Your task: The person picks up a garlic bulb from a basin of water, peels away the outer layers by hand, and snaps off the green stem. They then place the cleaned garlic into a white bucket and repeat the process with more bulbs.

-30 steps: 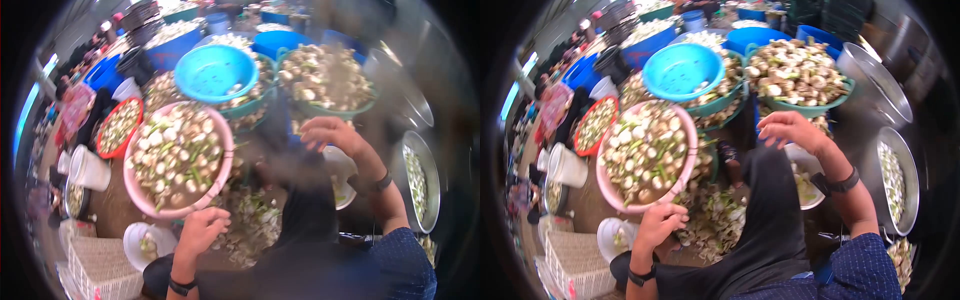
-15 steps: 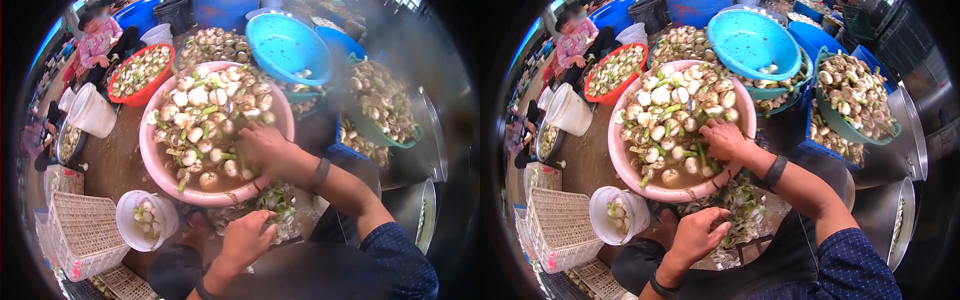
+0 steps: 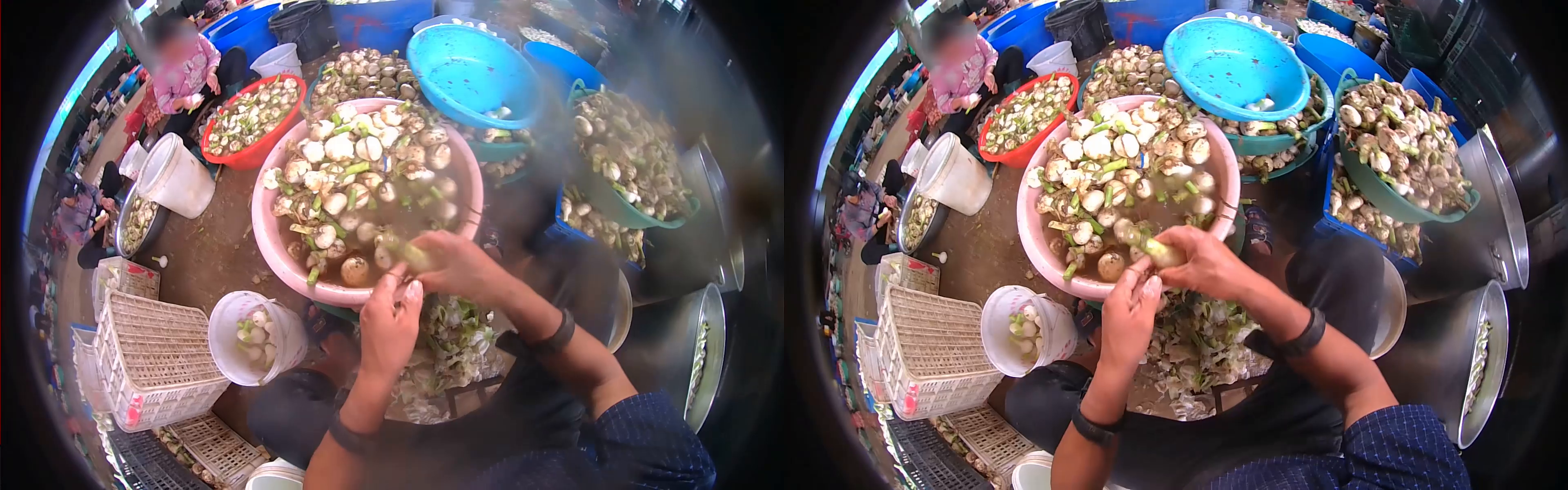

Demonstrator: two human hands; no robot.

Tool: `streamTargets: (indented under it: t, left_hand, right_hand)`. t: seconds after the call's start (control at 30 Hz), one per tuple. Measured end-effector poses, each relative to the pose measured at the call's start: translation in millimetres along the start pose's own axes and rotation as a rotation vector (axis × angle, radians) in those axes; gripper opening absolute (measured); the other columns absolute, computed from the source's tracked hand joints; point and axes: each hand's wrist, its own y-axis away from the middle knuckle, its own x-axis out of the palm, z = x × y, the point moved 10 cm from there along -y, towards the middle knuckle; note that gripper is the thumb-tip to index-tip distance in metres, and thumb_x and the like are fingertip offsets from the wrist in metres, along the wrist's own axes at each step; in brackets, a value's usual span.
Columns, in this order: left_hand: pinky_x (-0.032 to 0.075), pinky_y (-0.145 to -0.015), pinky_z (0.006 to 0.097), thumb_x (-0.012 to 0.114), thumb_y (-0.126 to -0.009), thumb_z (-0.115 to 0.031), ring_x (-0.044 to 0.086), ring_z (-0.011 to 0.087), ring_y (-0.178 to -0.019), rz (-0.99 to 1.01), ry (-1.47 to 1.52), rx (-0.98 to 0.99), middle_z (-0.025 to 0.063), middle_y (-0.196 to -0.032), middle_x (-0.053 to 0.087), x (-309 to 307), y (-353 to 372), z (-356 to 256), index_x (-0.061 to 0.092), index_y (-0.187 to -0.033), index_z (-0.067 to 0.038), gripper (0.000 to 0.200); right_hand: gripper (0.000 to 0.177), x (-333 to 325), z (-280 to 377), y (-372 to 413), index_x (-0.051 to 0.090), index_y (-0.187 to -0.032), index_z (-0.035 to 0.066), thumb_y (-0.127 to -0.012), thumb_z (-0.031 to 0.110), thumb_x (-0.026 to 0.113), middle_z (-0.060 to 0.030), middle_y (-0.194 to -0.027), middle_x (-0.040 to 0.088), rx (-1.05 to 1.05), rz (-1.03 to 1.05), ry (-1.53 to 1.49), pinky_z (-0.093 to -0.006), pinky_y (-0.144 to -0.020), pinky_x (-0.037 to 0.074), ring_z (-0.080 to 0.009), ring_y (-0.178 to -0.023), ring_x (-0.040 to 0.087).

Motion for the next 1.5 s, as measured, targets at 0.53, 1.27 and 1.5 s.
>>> streamTargets:
  t: [0.53, 1.27, 1.5]
  left_hand:
    - [0.052, -0.07, 0.0219, 0.067, -0.091, 0.0, 0.064, 0.0054, -0.081, 0.142, 0.301, -0.183, 0.0003, -0.096, 0.071, 48.4, 14.6, 32.8, 0.071, -0.11, 0.002, 0.02]
    - [0.051, -0.067, 0.0234, 0.061, -0.092, -0.005, 0.065, 0.0052, -0.078, 0.117, 0.294, -0.284, 0.001, -0.089, 0.072, 30.6, 11.3, 46.9, 0.074, -0.099, -0.001, 0.015]
    - [0.056, -0.081, 0.027, 0.063, -0.107, -0.022, 0.07, 0.0104, -0.089, 0.248, 0.441, -0.389, 0.0028, -0.101, 0.074, 42.5, 16.2, 61.2, 0.07, -0.111, -0.002, 0.021]
  right_hand:
    - [0.074, -3.1, 13.0, 107.9, 0.064, -0.145, 0.012, -0.075, 0.013, 0.089, -0.0147, -0.103, 0.066, -0.066, -0.207, 0.025, -0.0429, -0.091, 0.052, -0.0318, -0.101, 0.061]
    - [0.064, 30.0, -27.3, 108.7, 0.056, -0.148, 0.002, -0.093, 0.021, 0.083, -0.0089, -0.113, 0.074, 0.404, 0.052, -1.051, -0.0237, -0.068, 0.06, -0.0127, -0.087, 0.074]
    - [0.055, 47.5, -31.2, 109.7, 0.05, -0.151, 0.002, -0.106, 0.029, 0.066, -0.0156, -0.12, 0.073, 0.478, 0.091, -1.276, -0.0282, -0.056, 0.065, -0.0255, -0.086, 0.08]
